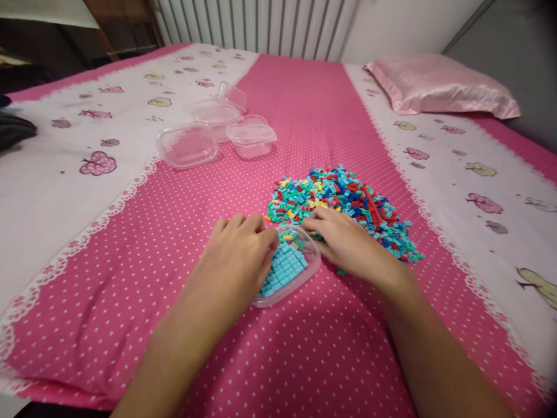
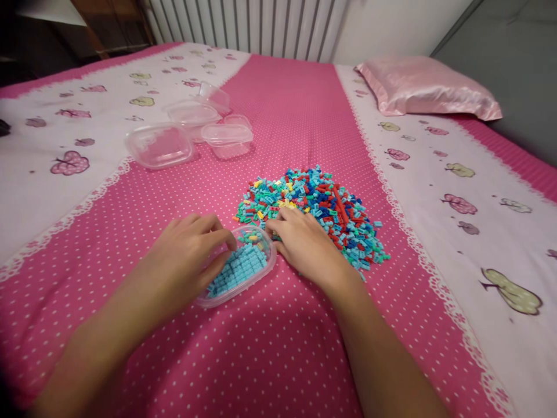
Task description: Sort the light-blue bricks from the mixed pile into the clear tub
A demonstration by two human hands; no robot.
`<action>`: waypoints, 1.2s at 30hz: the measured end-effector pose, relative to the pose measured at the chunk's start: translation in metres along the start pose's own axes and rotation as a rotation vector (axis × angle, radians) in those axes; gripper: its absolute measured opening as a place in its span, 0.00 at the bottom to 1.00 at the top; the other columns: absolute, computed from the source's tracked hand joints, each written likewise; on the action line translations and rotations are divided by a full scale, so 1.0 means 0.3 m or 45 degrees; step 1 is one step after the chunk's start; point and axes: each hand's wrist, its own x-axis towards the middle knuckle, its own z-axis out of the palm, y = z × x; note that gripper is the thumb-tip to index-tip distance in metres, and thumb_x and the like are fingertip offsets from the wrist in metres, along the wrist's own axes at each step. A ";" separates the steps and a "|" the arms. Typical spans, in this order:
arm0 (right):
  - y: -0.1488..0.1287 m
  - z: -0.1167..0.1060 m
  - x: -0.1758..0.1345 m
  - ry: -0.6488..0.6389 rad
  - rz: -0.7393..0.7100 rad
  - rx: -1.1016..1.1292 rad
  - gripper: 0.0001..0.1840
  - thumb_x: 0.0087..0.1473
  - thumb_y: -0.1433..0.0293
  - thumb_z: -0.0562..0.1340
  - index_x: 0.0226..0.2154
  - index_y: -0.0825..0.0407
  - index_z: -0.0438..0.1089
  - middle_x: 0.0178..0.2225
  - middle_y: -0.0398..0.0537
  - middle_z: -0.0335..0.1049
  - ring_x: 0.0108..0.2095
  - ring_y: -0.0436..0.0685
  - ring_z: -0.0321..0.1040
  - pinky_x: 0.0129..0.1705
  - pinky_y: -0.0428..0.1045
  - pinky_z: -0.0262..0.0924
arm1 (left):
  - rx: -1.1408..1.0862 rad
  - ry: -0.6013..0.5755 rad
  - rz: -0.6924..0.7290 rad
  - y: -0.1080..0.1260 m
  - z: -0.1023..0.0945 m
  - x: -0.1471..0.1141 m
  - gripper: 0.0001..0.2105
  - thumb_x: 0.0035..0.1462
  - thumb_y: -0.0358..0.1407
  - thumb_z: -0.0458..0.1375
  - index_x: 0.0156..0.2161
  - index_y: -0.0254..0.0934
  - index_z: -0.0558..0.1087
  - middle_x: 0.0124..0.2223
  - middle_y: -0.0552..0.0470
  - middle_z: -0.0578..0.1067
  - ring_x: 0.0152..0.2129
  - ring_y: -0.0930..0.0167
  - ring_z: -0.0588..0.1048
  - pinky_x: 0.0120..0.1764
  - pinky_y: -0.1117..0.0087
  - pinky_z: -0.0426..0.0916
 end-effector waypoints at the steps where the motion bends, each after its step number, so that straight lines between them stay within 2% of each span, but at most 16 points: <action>1: 0.000 -0.001 -0.002 -0.010 0.010 0.001 0.08 0.65 0.72 0.61 0.43 0.52 0.76 0.46 0.54 0.69 0.46 0.63 0.67 0.47 0.57 0.59 | 0.004 -0.002 -0.001 0.001 -0.001 0.000 0.08 0.68 0.33 0.54 0.41 0.39 0.76 0.40 0.47 0.73 0.39 0.59 0.70 0.40 0.59 0.60; 5: 0.002 0.000 -0.006 -0.017 0.025 0.023 0.14 0.62 0.76 0.61 0.47 0.48 0.77 0.46 0.54 0.68 0.48 0.64 0.66 0.48 0.57 0.59 | -0.011 0.002 0.002 0.000 -0.005 0.001 0.08 0.69 0.33 0.54 0.41 0.39 0.76 0.40 0.47 0.74 0.39 0.59 0.71 0.41 0.58 0.61; 11: 0.006 0.001 0.013 0.016 0.036 -0.006 0.06 0.61 0.76 0.63 0.37 0.52 0.76 0.43 0.54 0.70 0.45 0.62 0.67 0.47 0.56 0.59 | 0.016 0.032 0.014 -0.001 -0.005 0.000 0.08 0.69 0.33 0.54 0.41 0.38 0.76 0.39 0.47 0.74 0.37 0.61 0.70 0.39 0.60 0.59; 17: 0.018 0.007 0.004 0.003 -0.012 0.002 0.09 0.63 0.76 0.58 0.39 0.53 0.75 0.44 0.55 0.69 0.46 0.64 0.66 0.49 0.58 0.60 | 0.012 0.042 0.013 -0.001 -0.003 -0.002 0.09 0.69 0.34 0.53 0.41 0.38 0.76 0.40 0.47 0.74 0.38 0.61 0.71 0.40 0.60 0.59; 20: 0.019 0.010 -0.007 -0.020 -0.040 0.005 0.09 0.64 0.74 0.60 0.42 0.52 0.75 0.46 0.55 0.68 0.47 0.64 0.65 0.49 0.58 0.60 | 0.003 0.002 0.001 0.002 -0.006 0.001 0.09 0.70 0.34 0.52 0.41 0.39 0.76 0.41 0.47 0.74 0.39 0.59 0.71 0.41 0.59 0.60; 24: 0.022 0.004 -0.004 -0.032 -0.003 0.014 0.10 0.60 0.79 0.59 0.40 0.53 0.75 0.45 0.56 0.68 0.47 0.65 0.65 0.49 0.59 0.60 | -0.002 -0.029 -0.018 0.005 -0.013 0.004 0.09 0.69 0.35 0.53 0.42 0.39 0.76 0.41 0.47 0.74 0.39 0.59 0.71 0.41 0.59 0.59; 26: 0.031 0.002 0.001 -0.004 0.007 0.060 0.09 0.59 0.79 0.60 0.39 0.53 0.74 0.45 0.56 0.68 0.48 0.65 0.65 0.50 0.59 0.60 | -0.010 -0.026 -0.025 0.004 -0.015 0.003 0.09 0.70 0.34 0.53 0.42 0.39 0.76 0.41 0.47 0.74 0.40 0.59 0.71 0.41 0.58 0.59; 29: 0.052 0.001 0.004 0.066 -0.015 0.139 0.05 0.63 0.74 0.60 0.40 0.53 0.73 0.45 0.55 0.69 0.49 0.65 0.64 0.52 0.59 0.59 | -0.012 -0.028 -0.015 0.002 -0.016 0.001 0.10 0.70 0.34 0.52 0.41 0.39 0.76 0.41 0.47 0.74 0.39 0.59 0.71 0.41 0.59 0.59; 33: 0.063 -0.006 0.003 0.168 -0.007 0.240 0.05 0.66 0.72 0.59 0.39 0.54 0.71 0.41 0.53 0.70 0.46 0.62 0.66 0.50 0.56 0.58 | -0.037 0.046 0.021 0.001 -0.009 0.000 0.09 0.69 0.34 0.53 0.40 0.38 0.76 0.40 0.47 0.74 0.37 0.61 0.70 0.40 0.60 0.58; 36: 0.051 -0.023 0.001 0.184 0.027 0.415 0.05 0.65 0.73 0.58 0.37 0.53 0.69 0.38 0.49 0.71 0.41 0.58 0.67 0.45 0.53 0.58 | -0.067 0.158 0.050 0.002 0.000 0.001 0.10 0.69 0.34 0.53 0.39 0.38 0.76 0.40 0.47 0.74 0.38 0.61 0.70 0.41 0.60 0.58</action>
